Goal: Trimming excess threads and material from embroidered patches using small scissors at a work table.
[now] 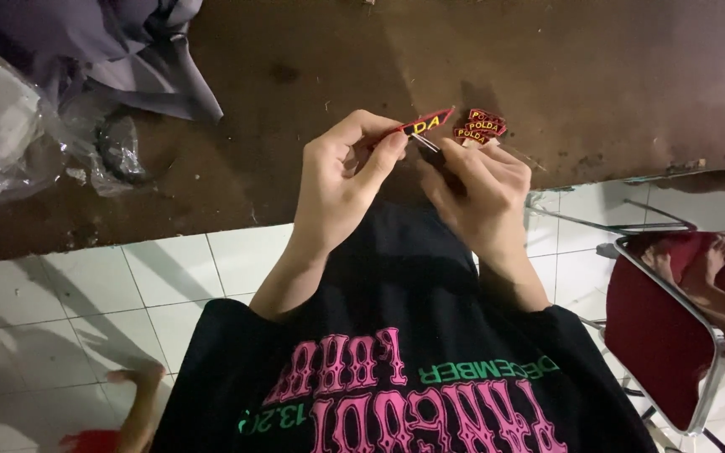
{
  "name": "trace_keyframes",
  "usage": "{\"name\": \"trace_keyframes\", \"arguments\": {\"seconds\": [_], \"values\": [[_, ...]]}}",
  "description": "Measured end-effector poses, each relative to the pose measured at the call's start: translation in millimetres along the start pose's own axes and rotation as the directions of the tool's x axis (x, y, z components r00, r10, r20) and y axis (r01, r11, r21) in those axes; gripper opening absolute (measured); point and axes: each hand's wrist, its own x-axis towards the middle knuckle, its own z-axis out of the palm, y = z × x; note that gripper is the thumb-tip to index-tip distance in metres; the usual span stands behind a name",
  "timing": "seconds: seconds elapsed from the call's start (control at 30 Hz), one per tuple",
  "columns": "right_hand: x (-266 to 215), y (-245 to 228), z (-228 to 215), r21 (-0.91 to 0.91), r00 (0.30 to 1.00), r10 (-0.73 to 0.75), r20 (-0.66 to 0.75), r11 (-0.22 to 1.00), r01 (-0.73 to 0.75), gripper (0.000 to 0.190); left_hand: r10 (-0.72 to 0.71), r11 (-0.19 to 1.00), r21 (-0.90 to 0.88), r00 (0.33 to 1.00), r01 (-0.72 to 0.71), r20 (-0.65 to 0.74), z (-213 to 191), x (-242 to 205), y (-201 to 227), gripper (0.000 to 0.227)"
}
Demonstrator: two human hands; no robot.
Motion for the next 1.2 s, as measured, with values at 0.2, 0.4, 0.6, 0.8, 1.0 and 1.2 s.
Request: {"name": "trace_keyframes", "arguments": {"seconds": [0.2, 0.4, 0.6, 0.8, 1.0, 1.2], "values": [[4, -5, -3, 0.004, 1.0, -0.03, -0.004, 1.0, 0.03, 0.026, 0.009, 1.0, -0.018, 1.0, -0.009, 0.001, 2, -1, -5, 0.017], [-5, 3, -10, 0.097, 0.996, 0.083, -0.045, 0.992, -0.078, 0.018, -0.02, 1.0, -0.021, 1.0, 0.021, 0.021, -3, 0, -6, 0.017], [-2, 2, -2, 0.327, 0.914, 0.403, -0.052, 0.872, -0.365, 0.027, -0.045, 0.994, -0.102, 0.998, 0.049, 0.039, 0, 2, -5, 0.014], [12, -4, 10, 0.418, 0.864, 0.503, -0.004, 0.786, -0.455, 0.007, -0.045, 0.992, -0.111, 0.997, 0.051, 0.056, 4, 3, -16, 0.016], [18, -11, 2, 0.456, 0.87, 0.492, 0.01, 0.772, -0.442, 0.016, 0.002, 0.999, -0.047, 0.999, -0.001, 0.034, -2, 8, -13, 0.013], [5, 16, 1, 0.408, 0.847, 0.519, 0.113, 0.753, -0.516, 0.006, 0.013, 1.0, 0.006, 0.998, -0.013, 0.054, -13, 14, -14, 0.01]]}}
